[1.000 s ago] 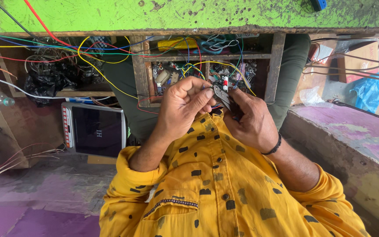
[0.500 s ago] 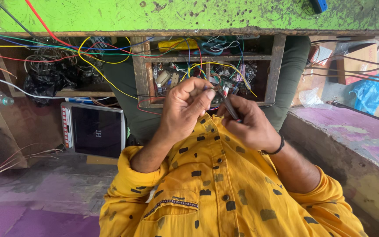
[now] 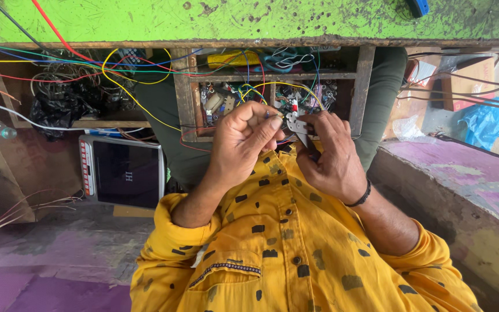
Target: The person strips and twists colored wires, then uses a soldering iron to attach them to a small circuit board. They also use pliers to trim wire ends and handle a green PCB and a black plastic housing during the process.
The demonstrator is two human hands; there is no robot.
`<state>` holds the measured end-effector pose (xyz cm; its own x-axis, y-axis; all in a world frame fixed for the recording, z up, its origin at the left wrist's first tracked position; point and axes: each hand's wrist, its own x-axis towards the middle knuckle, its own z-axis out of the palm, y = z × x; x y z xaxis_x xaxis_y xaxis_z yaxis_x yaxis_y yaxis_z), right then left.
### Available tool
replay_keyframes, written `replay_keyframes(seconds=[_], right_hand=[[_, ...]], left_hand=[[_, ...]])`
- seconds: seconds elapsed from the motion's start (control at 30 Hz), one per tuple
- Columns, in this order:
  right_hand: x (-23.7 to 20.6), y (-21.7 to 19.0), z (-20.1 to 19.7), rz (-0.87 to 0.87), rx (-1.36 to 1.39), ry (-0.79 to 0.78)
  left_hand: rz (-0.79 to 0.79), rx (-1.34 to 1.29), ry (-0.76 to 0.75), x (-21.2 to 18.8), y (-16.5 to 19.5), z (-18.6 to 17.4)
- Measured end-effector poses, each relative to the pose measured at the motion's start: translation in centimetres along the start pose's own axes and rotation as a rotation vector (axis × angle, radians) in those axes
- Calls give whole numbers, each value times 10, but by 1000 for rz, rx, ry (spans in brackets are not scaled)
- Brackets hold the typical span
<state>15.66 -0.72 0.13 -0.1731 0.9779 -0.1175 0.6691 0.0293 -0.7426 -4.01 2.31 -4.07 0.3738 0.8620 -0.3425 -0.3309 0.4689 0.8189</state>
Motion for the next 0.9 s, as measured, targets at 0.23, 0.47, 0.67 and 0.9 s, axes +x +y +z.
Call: replay_keyframes(seconds=[0.23, 0.47, 0.67, 0.9], right_hand=[[0, 1, 2, 41, -24, -44], [1, 0, 1, 35, 64, -45], [2, -4, -2, 84, 177, -55], [-2, 2, 3, 107, 214, -67]], left_hand=[[6, -3, -43, 0, -6, -2], [3, -3, -47, 0, -4, -3], [-22, 12, -39, 0, -3, -2], [1, 42, -35, 0, -3, -1]])
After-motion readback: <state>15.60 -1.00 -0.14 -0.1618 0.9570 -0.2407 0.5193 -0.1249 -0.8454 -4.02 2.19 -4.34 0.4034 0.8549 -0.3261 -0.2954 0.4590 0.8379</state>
